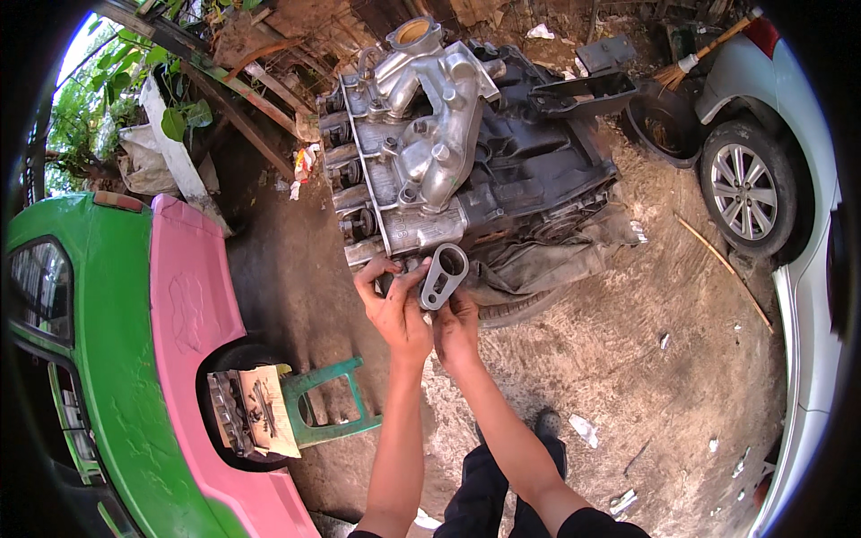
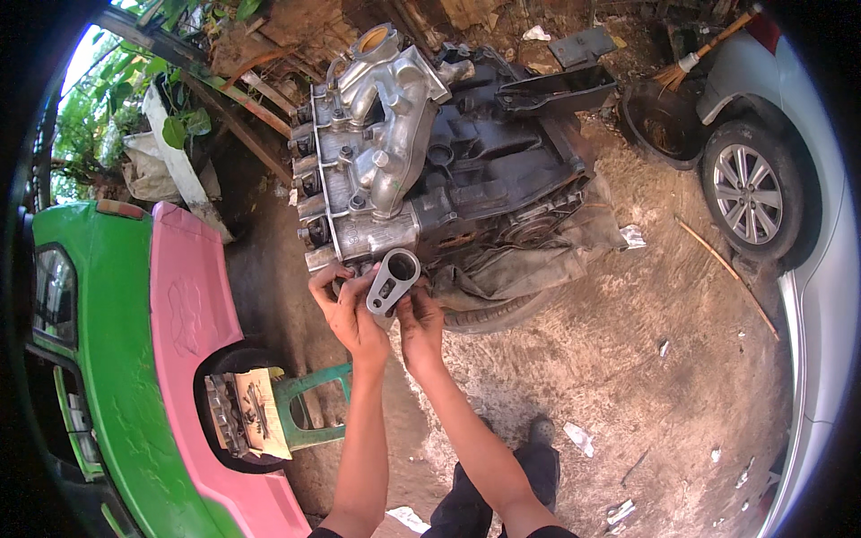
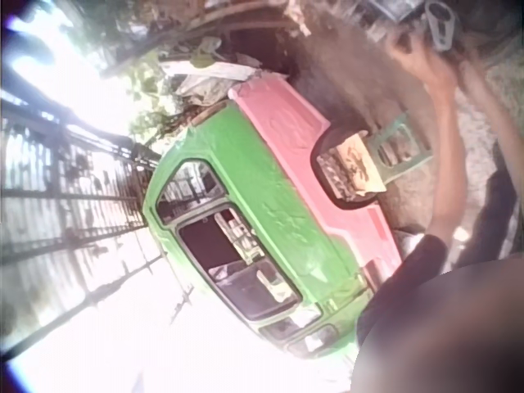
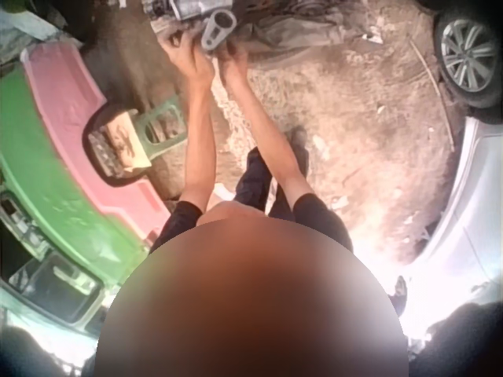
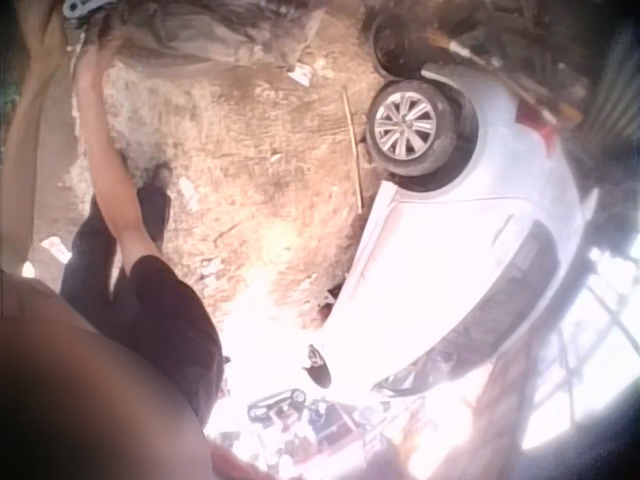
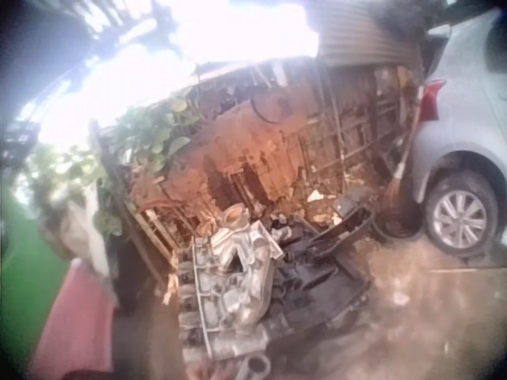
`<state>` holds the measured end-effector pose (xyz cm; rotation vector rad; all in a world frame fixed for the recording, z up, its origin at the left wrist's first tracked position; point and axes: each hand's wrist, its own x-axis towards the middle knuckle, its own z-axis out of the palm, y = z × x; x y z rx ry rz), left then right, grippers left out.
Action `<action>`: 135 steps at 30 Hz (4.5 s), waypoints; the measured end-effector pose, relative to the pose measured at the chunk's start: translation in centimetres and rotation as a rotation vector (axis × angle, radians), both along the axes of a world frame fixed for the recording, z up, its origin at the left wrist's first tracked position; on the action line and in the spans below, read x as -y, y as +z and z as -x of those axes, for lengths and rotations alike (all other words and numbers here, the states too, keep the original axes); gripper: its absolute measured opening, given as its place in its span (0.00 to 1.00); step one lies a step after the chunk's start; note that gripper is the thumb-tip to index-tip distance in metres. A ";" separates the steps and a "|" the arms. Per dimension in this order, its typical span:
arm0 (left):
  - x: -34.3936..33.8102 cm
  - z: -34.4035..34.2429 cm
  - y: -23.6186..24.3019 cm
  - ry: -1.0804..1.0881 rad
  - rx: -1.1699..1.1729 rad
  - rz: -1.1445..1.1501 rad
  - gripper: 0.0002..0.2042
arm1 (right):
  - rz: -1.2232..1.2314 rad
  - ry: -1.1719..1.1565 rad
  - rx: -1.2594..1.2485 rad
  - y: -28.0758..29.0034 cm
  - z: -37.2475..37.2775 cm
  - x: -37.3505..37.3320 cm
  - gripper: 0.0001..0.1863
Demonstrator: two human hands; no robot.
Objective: The person uses a socket wrench to loosen and remove bolts from a car engine block resting on the ground. They repeatedly position the wrench, turn it, and remove the bolt, placing it on a nearby stool. The person continues this process for several bolts on the engine.
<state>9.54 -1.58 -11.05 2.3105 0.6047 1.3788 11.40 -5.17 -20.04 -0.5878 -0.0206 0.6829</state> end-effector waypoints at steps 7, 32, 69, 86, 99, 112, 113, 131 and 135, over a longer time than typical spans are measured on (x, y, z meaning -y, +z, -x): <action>0.1 0.3 0.1 -0.065 0.096 0.099 0.09 | 0.933 -0.115 1.099 4.1 -6.7 5.7 0.13; 0.9 0.5 2.2 -0.062 0.022 0.238 0.19 | -0.149 0.135 -0.159 3.0 0.1 2.2 0.10; 1.1 0.8 3.1 -0.116 -0.144 0.210 0.30 | 0.972 -0.339 1.444 3.2 -8.2 7.9 0.13; 0.9 1.4 3.0 -0.216 -0.063 0.384 0.29 | 0.082 0.107 0.342 -0.2 -2.1 2.3 0.11; 1.1 1.4 3.1 -0.177 -0.049 0.431 0.25 | -0.035 0.138 -0.022 0.2 -0.8 0.6 0.11; 1.3 1.0 4.1 -0.176 -0.026 0.461 0.15 | 1.108 -0.164 1.517 6.1 -8.7 10.1 0.07; 1.6 1.1 4.3 -0.166 -0.029 0.480 0.15 | 1.123 -0.043 1.379 6.0 -8.7 10.9 0.08; 5.4 3.4 4.1 0.019 0.501 1.134 0.13 | 1.003 0.852 0.978 11.9 -12.6 7.9 0.15; 8.4 1.7 0.2 0.386 0.517 1.166 0.14 | 0.925 0.880 1.117 10.0 -14.7 6.8 0.14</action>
